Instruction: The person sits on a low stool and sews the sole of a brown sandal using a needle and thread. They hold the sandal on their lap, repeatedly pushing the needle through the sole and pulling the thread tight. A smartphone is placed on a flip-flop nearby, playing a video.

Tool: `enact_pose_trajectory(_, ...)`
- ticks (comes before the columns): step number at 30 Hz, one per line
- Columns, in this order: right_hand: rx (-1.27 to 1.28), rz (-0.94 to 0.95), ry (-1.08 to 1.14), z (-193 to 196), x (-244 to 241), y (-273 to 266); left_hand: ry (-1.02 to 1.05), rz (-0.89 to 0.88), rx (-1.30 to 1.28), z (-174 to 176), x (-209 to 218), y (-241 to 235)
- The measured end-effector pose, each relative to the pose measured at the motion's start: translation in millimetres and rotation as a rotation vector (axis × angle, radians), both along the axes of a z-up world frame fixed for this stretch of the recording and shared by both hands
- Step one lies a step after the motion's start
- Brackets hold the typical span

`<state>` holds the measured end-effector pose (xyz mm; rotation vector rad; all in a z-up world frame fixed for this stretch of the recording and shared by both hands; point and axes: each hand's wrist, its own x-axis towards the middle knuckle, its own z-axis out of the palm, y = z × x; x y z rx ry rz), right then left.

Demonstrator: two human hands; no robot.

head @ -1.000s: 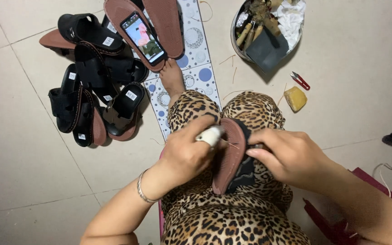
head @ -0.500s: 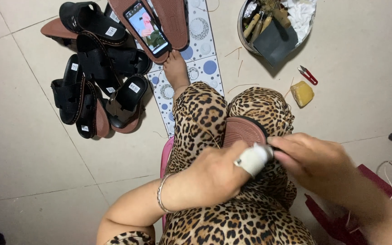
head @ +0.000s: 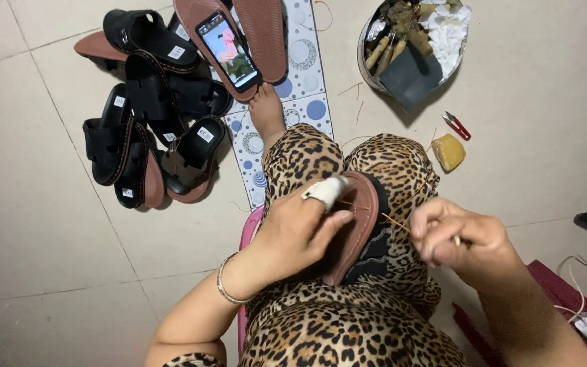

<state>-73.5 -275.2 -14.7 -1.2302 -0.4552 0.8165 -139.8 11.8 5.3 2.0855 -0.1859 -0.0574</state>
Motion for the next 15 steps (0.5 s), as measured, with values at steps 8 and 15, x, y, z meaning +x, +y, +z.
enact_pose_trajectory(8, -0.958, 0.179, -1.239, 55, 14, 19, -0.007, 0.150, -0.036, -13, -12, 4)
enact_pose_trajectory(15, -1.188, -0.128, -0.302, -30, 58, -41, 0.039, 0.084, 0.003, -17, -20, -4)
